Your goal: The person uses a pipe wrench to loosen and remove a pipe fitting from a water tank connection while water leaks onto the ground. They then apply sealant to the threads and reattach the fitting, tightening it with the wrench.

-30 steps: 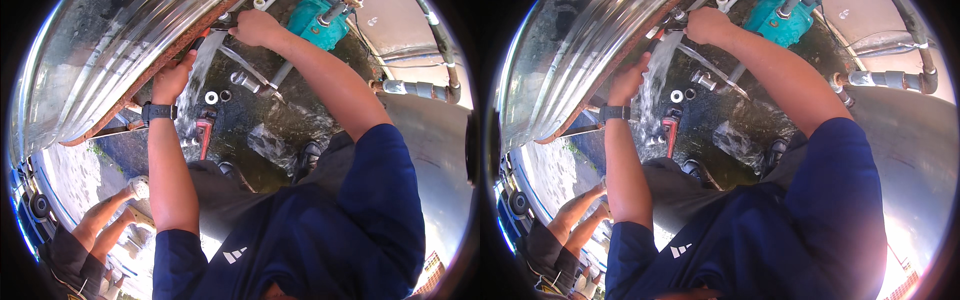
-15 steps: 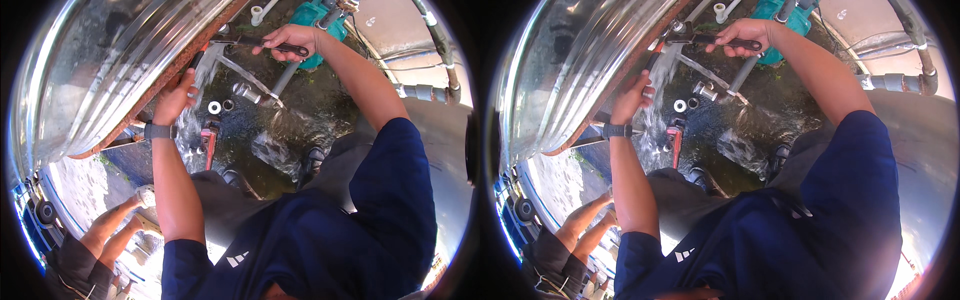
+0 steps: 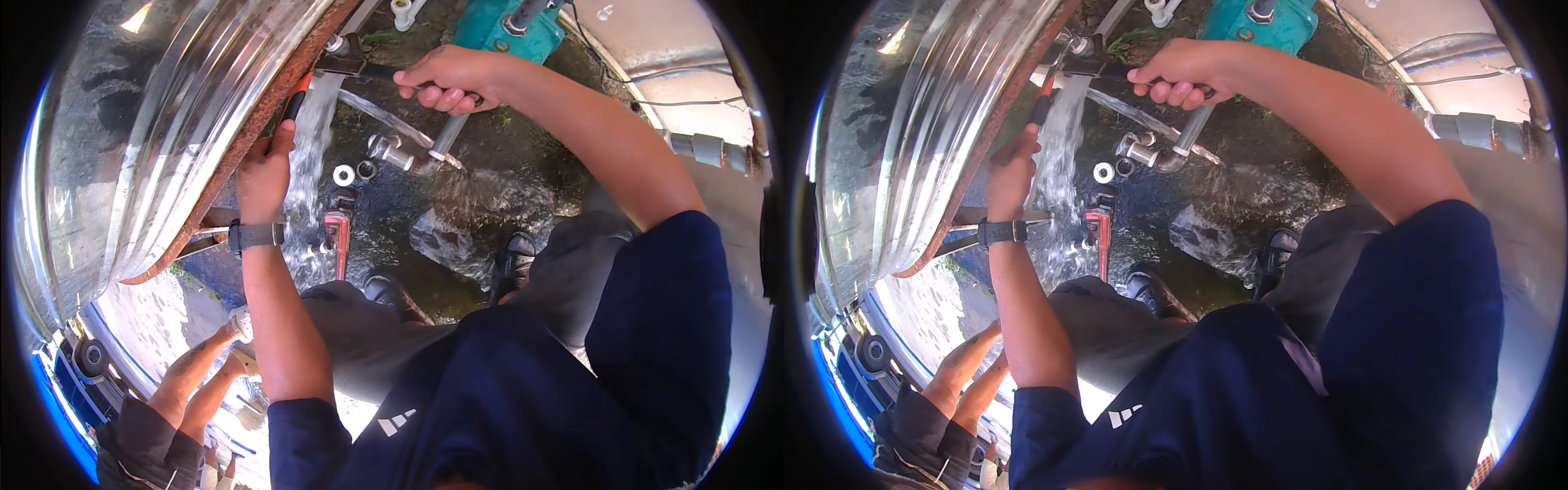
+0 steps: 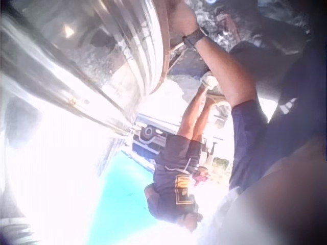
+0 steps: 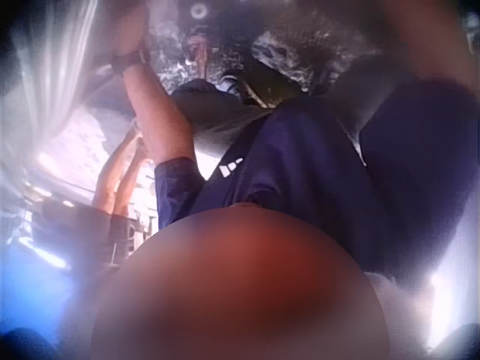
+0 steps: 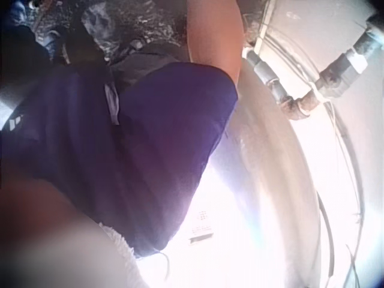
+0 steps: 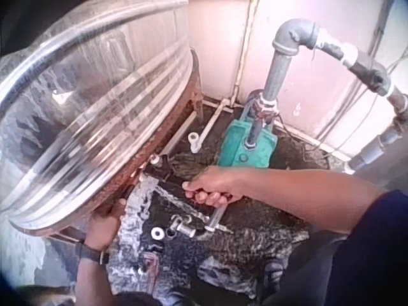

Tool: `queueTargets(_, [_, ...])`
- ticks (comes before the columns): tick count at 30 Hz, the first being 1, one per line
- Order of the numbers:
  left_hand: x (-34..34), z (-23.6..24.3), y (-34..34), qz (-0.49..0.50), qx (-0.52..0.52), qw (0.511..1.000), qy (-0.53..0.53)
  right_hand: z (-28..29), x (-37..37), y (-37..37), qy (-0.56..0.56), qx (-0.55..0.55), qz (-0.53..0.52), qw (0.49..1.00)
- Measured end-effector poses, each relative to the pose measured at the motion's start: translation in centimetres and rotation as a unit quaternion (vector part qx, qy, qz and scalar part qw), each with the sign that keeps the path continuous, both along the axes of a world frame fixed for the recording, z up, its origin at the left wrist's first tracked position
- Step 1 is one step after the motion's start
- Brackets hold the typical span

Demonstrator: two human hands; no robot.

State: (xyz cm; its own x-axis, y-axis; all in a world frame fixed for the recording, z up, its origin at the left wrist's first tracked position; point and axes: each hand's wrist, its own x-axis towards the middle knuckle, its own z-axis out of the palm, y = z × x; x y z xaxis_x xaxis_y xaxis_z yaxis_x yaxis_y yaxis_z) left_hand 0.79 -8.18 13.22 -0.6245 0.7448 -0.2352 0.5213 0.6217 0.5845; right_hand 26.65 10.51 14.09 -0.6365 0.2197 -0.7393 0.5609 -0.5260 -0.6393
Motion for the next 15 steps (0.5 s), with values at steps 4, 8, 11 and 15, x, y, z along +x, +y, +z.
queueTargets(4, [0.8,0.5,0.2,0.006,-0.001,1.0,0.01,0.0,0.1,-0.2,0.006,0.022,0.006,1.0])
queueTargets(8, [1.1,0.6,0.1,0.025,0.004,1.0,0.013,-0.1,-0.1,-0.4,-0.004,0.046,0.017,0.999])
queueTargets(11, [1.1,0.6,0.3,0.016,-0.004,1.0,0.023,-0.4,-0.2,-0.7,-0.008,0.067,0.017,0.998])
queueTargets(15, [1.4,1.1,0.5,0.042,-0.039,0.998,0.011,-0.6,-0.3,-1.1,-0.018,0.095,0.013,0.995])
